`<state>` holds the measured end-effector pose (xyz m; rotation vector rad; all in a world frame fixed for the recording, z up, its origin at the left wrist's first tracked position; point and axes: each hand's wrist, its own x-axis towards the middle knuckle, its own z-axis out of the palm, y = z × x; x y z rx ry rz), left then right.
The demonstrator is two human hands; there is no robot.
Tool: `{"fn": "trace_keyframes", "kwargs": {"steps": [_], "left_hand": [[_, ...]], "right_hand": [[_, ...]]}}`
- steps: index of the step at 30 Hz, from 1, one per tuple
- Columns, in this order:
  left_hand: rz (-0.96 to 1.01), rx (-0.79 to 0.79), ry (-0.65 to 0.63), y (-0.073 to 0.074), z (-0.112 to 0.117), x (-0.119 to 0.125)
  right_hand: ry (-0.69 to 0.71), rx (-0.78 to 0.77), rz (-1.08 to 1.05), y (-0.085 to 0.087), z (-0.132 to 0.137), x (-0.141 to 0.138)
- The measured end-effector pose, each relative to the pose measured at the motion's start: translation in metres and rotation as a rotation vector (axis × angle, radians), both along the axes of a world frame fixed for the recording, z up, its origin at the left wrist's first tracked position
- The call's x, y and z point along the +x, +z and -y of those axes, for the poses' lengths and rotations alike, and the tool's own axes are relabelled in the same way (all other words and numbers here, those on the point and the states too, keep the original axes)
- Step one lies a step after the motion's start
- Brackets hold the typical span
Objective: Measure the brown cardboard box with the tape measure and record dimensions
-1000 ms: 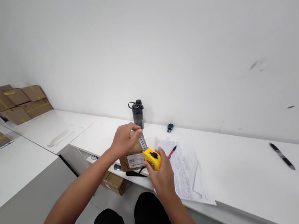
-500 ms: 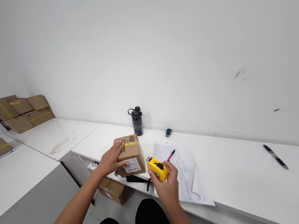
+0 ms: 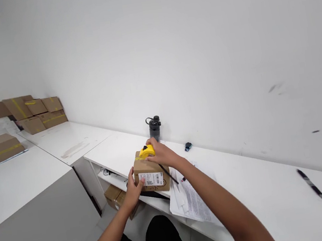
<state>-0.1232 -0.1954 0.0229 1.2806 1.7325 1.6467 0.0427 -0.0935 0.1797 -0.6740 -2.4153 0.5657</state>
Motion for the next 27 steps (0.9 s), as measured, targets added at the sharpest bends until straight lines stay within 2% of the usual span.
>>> {"fn": "trace_keyframes", "kwargs": {"steps": [2,4,9,13,20,27], "left_hand": [[0.069,0.025,0.007,0.012,-0.010,0.008],[0.149,0.024,0.030,0.022,-0.018,0.015],[0.221,0.113,0.041,0.030,-0.021,0.025],[0.183,0.086,0.042,0.028,-0.016,0.027],[0.071,0.037,0.106,0.023,-0.017,0.027],[-0.026,0.050,0.099,0.028,-0.016,0.025]], "right_hand": [[0.095,0.080,0.154,0.011,-0.011,-0.018],[0.164,0.131,0.225,0.014,-0.017,-0.036],[0.252,0.173,0.274,0.003,-0.021,-0.061],[0.234,0.184,0.270,-0.005,-0.022,-0.062],[0.221,0.205,0.285,-0.006,-0.022,-0.050],[0.145,0.190,0.284,-0.009,-0.020,-0.045]]}}
